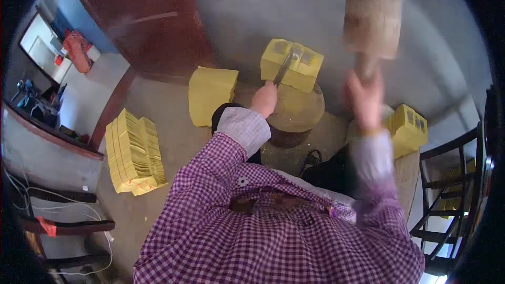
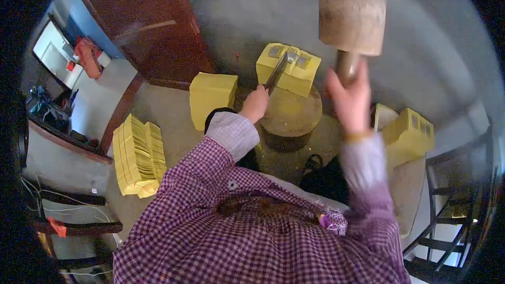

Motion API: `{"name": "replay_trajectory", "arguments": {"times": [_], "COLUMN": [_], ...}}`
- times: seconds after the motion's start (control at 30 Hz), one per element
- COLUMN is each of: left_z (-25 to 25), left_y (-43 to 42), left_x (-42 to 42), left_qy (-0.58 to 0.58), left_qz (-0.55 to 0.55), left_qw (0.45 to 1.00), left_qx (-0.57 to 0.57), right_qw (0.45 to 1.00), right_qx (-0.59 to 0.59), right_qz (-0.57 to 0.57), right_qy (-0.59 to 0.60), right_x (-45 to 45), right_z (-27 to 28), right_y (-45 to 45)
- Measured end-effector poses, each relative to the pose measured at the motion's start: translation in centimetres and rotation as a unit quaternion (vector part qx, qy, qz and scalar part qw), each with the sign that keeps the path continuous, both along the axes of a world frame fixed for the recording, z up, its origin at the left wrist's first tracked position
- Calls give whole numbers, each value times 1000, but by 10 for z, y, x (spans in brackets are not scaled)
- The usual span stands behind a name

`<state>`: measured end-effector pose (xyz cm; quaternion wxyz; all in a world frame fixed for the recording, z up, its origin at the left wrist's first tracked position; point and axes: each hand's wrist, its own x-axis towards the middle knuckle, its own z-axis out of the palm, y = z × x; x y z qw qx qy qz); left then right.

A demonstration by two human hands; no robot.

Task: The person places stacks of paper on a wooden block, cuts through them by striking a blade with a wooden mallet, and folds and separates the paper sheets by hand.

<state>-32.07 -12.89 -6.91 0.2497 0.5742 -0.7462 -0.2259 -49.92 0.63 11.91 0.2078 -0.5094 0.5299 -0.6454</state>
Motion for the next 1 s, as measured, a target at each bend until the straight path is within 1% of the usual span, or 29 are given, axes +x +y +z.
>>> {"name": "replay_trajectory", "arguments": {"times": [0.03,0.07,0.1,0.13,0.17,0.2,0.23,0.27,0.3,0.33,0.37,0.43,0.47,0.5,0.57,0.6,0.63,0.67,0.7,0.73,0.77,0.8,0.83,0.87,0.9,0.93,0.97,1.0], "left_z": [9,13,16,17,13,0,-12,-10,-6,-9,0,3,6,7,1,3,1,0,2,5,5,11,25,15,-3,-3,-4,-11], "left_y": [3,5,3,3,6,10,11,-11,-12,5,0,6,7,7,7,3,7,9,7,5,8,7,-20,-11,3,5,3,6], "left_x": [-3,-4,-3,-3,-3,-4,-6,-2,-5,-4,-5,-10,-12,-11,-10,-11,-12,-11,-9,-3,3,6,12,4,2,-3,-8,-12], "left_qy": [1,0,3,-11,-25,-26,-13,2,6,9,14,-7,8,21,5,-7,-7,-9,-9,-9,-19,-21,-23,-7,2,1,1,16], "left_qz": [12,24,27,26,23,18,-5,-15,-15,-4,10,29,31,35,42,47,46,44,45,44,-9,-51,-42,-25,-7,8,6,28], "left_qw": [1000,999,999,999,998,998,999,1000,1000,1000,1000,999,999,997,997,997,997,997,998,998,996,992,996,998,1000,1000,1000,999], "left_qx": [19,41,37,40,48,54,41,6,4,19,13,18,40,63,68,61,65,57,44,44,82,111,80,49,26,18,18,35], "right_qw": [996,985,954,950,910,909,933,946,950,950,942,965,977,994,990,979,959,919,930,911,915,914,921,914,946,971,985,991], "right_qx": [-74,-135,-195,-44,113,120,209,270,239,226,204,44,43,-8,-118,-172,-194,-222,-84,51,323,324,263,239,213,180,102,24], "right_qz": [-26,-93,-158,-153,-144,-147,-97,-41,-39,-33,-80,-105,-114,-68,-74,-102,-145,-198,-171,-137,-17,-18,-19,-21,-24,-26,-25,-20], "right_qy": [-39,62,161,270,371,371,275,175,198,212,254,238,176,90,32,24,147,258,315,386,242,245,285,327,241,154,138,126], "right_x": [0,-4,-12,-34,-52,-50,-50,-47,-55,-62,-53,-46,-19,-13,4,-3,-13,-22,-30,-38,-48,-60,-62,-74,-63,-51,-50,-50], "right_z": [-38,-84,-127,-176,-208,-205,-188,-160,-132,-113,-70,-23,32,50,51,2,-61,-124,-143,-162,-170,-163,-136,-122,-77,-31,-4,23], "right_y": [-43,-63,-83,-78,-61,-49,-40,-61,-77,-79,-81,-89,-74,-77,-86,-113,-117,-120,-98,-78,-53,-49,-84,-85,-81,-76,-78,-81]}}
